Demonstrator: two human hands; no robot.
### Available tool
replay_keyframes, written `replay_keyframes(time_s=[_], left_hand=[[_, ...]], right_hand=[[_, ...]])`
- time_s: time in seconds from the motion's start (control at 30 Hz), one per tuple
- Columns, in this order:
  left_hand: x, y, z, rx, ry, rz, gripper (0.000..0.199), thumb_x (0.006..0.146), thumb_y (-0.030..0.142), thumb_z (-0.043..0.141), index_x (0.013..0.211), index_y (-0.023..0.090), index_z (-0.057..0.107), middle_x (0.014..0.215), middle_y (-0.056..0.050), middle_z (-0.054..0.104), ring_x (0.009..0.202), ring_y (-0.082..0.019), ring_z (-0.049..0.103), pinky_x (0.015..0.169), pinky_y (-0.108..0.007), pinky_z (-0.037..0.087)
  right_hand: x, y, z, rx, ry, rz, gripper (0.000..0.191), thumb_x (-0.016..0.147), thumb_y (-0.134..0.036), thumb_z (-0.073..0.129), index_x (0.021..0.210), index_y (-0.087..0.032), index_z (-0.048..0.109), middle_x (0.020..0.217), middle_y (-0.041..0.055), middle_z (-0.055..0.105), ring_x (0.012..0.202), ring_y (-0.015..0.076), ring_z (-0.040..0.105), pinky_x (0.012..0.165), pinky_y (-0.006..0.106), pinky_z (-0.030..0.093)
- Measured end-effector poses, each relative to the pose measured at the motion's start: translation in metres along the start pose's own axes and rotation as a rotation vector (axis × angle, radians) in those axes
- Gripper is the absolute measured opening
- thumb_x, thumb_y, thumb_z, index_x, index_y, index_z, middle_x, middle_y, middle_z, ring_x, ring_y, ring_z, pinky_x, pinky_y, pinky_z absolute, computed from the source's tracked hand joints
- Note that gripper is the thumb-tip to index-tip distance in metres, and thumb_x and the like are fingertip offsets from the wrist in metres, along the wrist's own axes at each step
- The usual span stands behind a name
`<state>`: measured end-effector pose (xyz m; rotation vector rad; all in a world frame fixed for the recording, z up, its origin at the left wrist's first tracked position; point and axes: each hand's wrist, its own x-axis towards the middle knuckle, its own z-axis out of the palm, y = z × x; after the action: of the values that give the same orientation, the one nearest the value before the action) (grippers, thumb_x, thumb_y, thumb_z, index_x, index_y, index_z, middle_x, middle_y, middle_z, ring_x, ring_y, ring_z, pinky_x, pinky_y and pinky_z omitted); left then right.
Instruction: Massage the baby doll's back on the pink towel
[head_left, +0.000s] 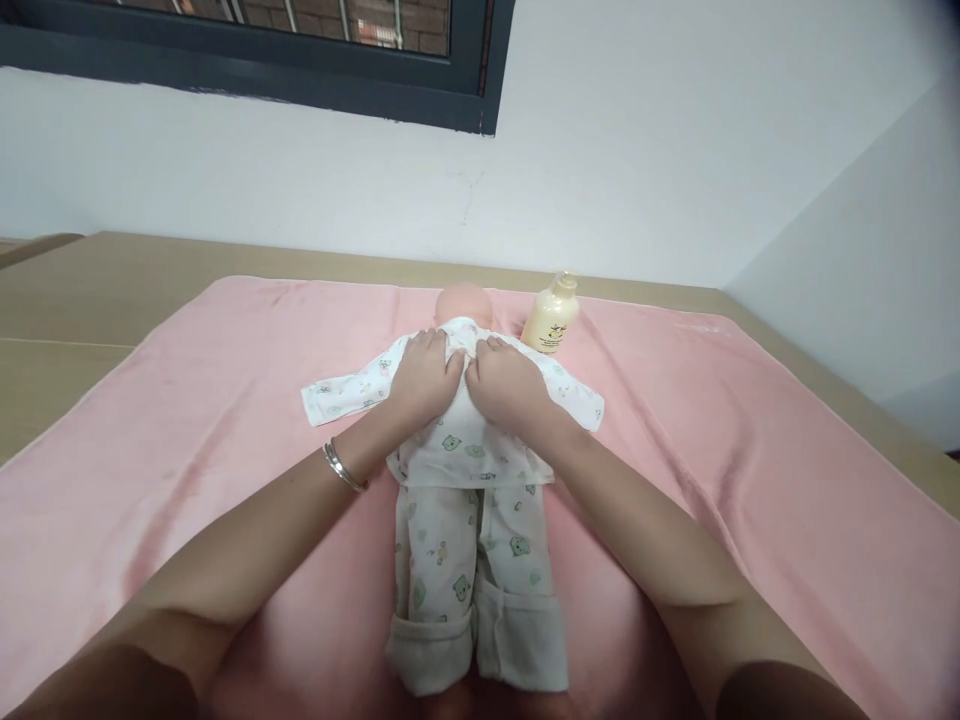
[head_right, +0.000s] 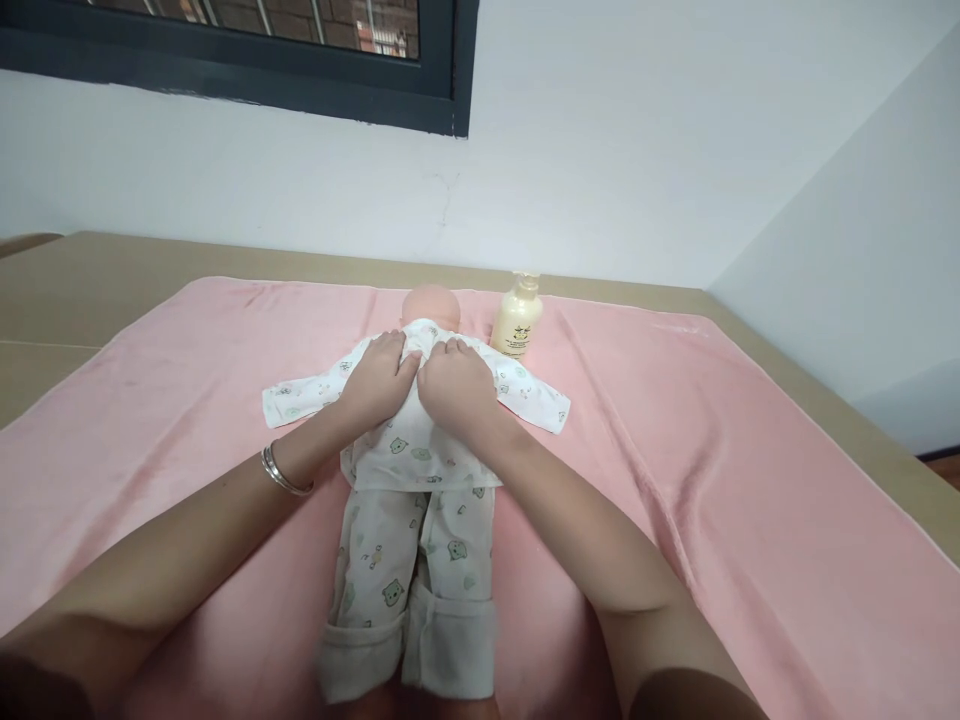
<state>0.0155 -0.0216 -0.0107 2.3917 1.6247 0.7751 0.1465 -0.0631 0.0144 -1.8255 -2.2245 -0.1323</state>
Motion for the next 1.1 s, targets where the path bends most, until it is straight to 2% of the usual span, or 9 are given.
replay_keyframes(time_s=[0.13,0.23,0.37,0.43,0.53,0.7,0.83,1.03,1.1], left_hand=[[-0.016,0.015,0.005,0.114,0.041,0.054,0.049,0.099,0.026,0.031,0.134,0.0,0.055,0.141,-0.025,0.058,0.14,-0.033,0.049,0.121,-0.051,0.036],[-0.016,0.017,0.0,0.102,0.04,0.07,0.046,0.097,0.023,0.034,0.13,0.002,0.058,0.141,-0.024,0.059,0.138,-0.033,0.051,0.12,-0.05,0.038],[0.0,0.004,-0.015,-0.088,-0.071,0.011,0.03,0.091,0.026,0.042,0.105,0.015,0.066,0.115,-0.013,0.072,0.109,-0.028,0.066,0.1,-0.043,0.053],[0.007,-0.002,-0.02,-0.192,-0.113,0.007,0.027,0.091,0.029,0.042,0.1,0.019,0.066,0.108,-0.008,0.073,0.1,-0.026,0.068,0.092,-0.04,0.055],[0.006,-0.001,-0.017,-0.148,-0.086,0.02,0.031,0.094,0.028,0.04,0.107,0.016,0.066,0.117,-0.011,0.071,0.11,-0.028,0.065,0.1,-0.042,0.052],[-0.011,0.017,-0.002,0.134,-0.002,0.063,0.042,0.097,0.019,0.032,0.121,0.0,0.063,0.13,-0.023,0.064,0.129,-0.032,0.056,0.118,-0.047,0.04],[-0.015,0.018,0.002,0.173,0.025,0.119,0.041,0.097,0.016,0.033,0.121,0.003,0.064,0.128,-0.022,0.066,0.13,-0.031,0.058,0.119,-0.048,0.04],[-0.004,0.004,0.0,0.041,-0.038,0.108,0.048,0.099,0.026,0.031,0.132,0.002,0.057,0.147,-0.022,0.055,0.143,-0.03,0.047,0.122,-0.048,0.037],[0.0,0.001,-0.001,0.011,-0.065,0.103,0.05,0.099,0.029,0.032,0.136,0.003,0.055,0.151,-0.021,0.052,0.145,-0.03,0.044,0.123,-0.049,0.035]], right_hand=[[0.018,0.015,0.006,0.124,-0.027,0.057,0.043,0.1,-0.025,0.033,0.127,-0.003,0.058,0.138,0.0223,0.061,0.128,0.0309,0.056,0.109,0.04,0.042],[0.016,0.014,0.007,0.072,-0.018,0.05,0.04,0.101,-0.024,0.032,0.124,-0.003,0.059,0.133,0.0231,0.063,0.124,0.0308,0.058,0.107,0.039,0.042],[-0.002,-0.001,0.003,-0.071,0.017,0.028,0.034,0.099,-0.017,0.033,0.11,-0.007,0.063,0.108,0.0208,0.071,0.104,0.0301,0.066,0.09,0.036,0.049],[-0.006,-0.005,0.001,-0.092,0.019,0.025,0.032,0.098,-0.016,0.034,0.106,-0.008,0.064,0.103,0.0188,0.071,0.101,0.0297,0.067,0.085,0.035,0.049],[-0.002,-0.002,0.002,-0.025,0.035,0.029,0.035,0.101,-0.02,0.032,0.111,-0.008,0.064,0.111,0.0181,0.071,0.108,0.0285,0.066,0.091,0.034,0.048],[0.014,0.014,0.009,0.1,0.004,0.044,0.042,0.103,-0.027,0.031,0.126,-0.004,0.059,0.13,0.0204,0.066,0.122,0.0302,0.06,0.104,0.037,0.044],[0.016,0.017,0.01,0.063,0.007,-0.002,0.044,0.103,-0.025,0.031,0.129,-0.002,0.058,0.135,0.0209,0.064,0.125,0.0306,0.058,0.107,0.039,0.043],[-0.003,-0.002,-0.005,-0.223,-0.051,-0.002,0.046,0.103,-0.02,0.027,0.1,-0.007,0.071,0.101,0.0215,0.073,0.097,0.0314,0.068,0.085,0.04,0.05],[-0.008,-0.007,-0.009,-0.251,-0.079,-0.003,0.046,0.102,-0.018,0.027,0.098,-0.007,0.072,0.097,0.0211,0.073,0.093,0.0323,0.068,0.08,0.04,0.05]])
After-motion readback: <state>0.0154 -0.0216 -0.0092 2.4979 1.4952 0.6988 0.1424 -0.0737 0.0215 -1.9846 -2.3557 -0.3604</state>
